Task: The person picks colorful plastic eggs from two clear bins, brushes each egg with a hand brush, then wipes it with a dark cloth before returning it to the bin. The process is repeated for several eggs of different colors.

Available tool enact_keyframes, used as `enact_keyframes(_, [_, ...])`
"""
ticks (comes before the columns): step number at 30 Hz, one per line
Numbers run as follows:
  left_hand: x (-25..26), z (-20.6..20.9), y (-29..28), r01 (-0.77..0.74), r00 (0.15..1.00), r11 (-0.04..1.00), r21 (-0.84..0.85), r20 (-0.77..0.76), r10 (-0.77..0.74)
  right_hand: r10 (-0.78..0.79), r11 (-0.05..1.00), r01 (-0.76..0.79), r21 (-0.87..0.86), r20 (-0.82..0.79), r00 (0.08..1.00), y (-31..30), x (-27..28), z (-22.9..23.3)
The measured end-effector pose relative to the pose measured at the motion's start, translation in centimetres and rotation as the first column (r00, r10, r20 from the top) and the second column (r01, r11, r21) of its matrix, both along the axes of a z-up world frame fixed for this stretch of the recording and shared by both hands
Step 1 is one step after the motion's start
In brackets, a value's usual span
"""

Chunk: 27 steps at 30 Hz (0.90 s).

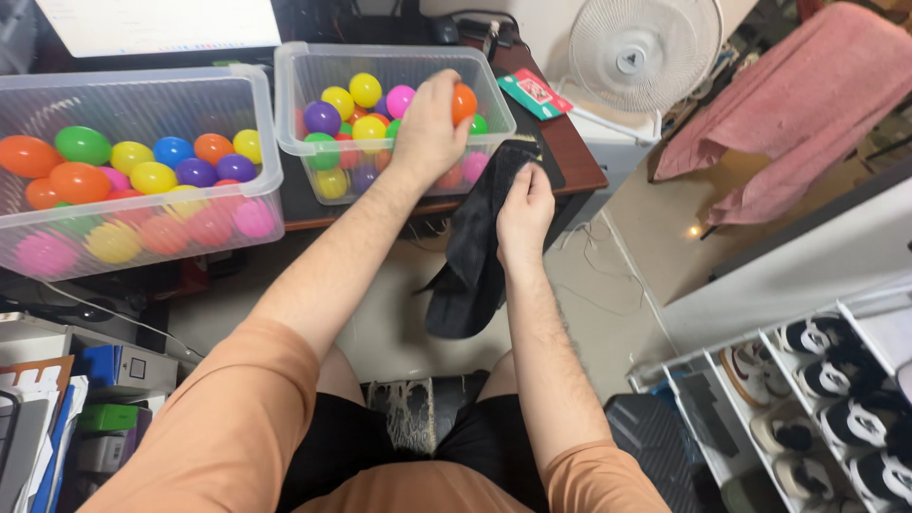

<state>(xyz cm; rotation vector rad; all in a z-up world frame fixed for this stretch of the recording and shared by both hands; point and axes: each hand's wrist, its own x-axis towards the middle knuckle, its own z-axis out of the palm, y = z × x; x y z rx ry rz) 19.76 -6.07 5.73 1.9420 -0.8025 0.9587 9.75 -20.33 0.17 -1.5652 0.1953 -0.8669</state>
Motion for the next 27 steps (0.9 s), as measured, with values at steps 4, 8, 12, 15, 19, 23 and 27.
enact_keyframes(4, [-1.6, 0.2, 1.4, -0.178, 0.977, 0.981, 0.074, 0.133, 0.167, -0.045, 0.960, 0.086, -0.267, 0.155, 0.987, 0.9, 1.1, 1.3])
enact_keyframes(8, [-3.3, -0.5, 9.2, -0.248, 0.967, 0.968, 0.039, 0.077, 0.245, 0.030, 0.960, 0.000, -0.278, 0.102, 0.994, 3.4, 0.0, 2.5])
enact_keyframes(12, [-1.5, 1.2, 21.4, -0.495, 0.754, 0.796, 0.349, -0.284, 0.593, 0.169, 0.947, -0.121, -0.297, 0.142, 0.975, 7.1, -1.2, 3.4])
enact_keyframes(15, [-0.1, 2.7, 28.3, -0.383, 0.688, 0.755, 0.532, -0.381, 0.618, 0.265, 0.918, -0.187, -0.351, 0.187, 0.946, 10.9, -1.5, 3.7])
enact_keyframes(19, [0.6, 3.2, 31.1, -0.066, 0.485, 0.544, 0.836, -0.450, 0.750, 0.329, 0.910, -0.269, -0.316, 0.154, 0.932, 15.1, -1.9, 3.4])
enact_keyframes(23, [1.1, 2.7, 29.2, 0.133, 0.420, 0.409, 0.903, -0.425, 0.802, 0.401, 0.891, -0.358, -0.277, 0.113, 0.909, 17.9, -2.4, 2.5])
enact_keyframes(27, [1.6, 2.2, 28.2, 0.192, 0.419, 0.376, 0.906, -0.422, 0.804, 0.405, 0.885, -0.362, -0.292, 0.102, 0.909, 18.8, -2.5, 1.9])
